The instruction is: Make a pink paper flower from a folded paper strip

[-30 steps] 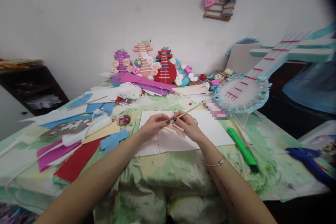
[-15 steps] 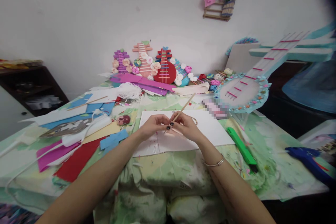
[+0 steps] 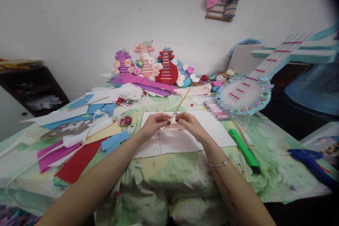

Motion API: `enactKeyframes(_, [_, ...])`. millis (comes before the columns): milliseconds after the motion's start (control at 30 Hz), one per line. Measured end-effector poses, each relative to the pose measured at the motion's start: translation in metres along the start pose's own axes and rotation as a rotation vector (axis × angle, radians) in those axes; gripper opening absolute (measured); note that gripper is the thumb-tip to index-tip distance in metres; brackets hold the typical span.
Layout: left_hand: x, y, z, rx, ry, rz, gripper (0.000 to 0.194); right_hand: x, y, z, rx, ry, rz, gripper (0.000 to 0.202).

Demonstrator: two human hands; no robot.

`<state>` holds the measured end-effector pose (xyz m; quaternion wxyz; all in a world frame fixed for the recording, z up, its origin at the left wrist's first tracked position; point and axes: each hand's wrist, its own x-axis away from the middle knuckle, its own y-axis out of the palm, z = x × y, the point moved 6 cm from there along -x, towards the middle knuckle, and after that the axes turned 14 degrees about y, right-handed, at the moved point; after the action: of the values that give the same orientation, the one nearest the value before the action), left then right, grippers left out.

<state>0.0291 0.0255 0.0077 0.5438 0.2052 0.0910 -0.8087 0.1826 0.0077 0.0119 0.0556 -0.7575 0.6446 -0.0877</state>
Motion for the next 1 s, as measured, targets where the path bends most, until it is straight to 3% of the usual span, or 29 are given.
enactKeyframes(100, [0.0, 0.001, 0.001, -0.001, -0.001, -0.011, 0.024, 0.001, 0.009, 0.008, -0.08, 0.114, -0.138, 0.026])
enactKeyframes(167, [0.0, 0.002, 0.002, -0.002, 0.004, -0.02, 0.024, 0.002, 0.011, 0.006, -0.16, 0.093, -0.183, 0.028])
enactKeyframes(333, [0.001, 0.001, 0.0, 0.024, 0.009, 0.026, 0.024, 0.002, 0.006, -0.001, -0.287, 0.039, -0.129, 0.026])
enactKeyframes(500, [0.001, 0.001, -0.001, 0.061, 0.015, 0.056, 0.023, 0.003, 0.009, -0.005, -0.392, 0.063, -0.174, 0.016])
enactKeyframes(1000, [0.0, 0.0, 0.001, 0.023, 0.08, 0.082, 0.022, 0.002, 0.007, -0.003, -0.475, 0.067, -0.151, 0.013])
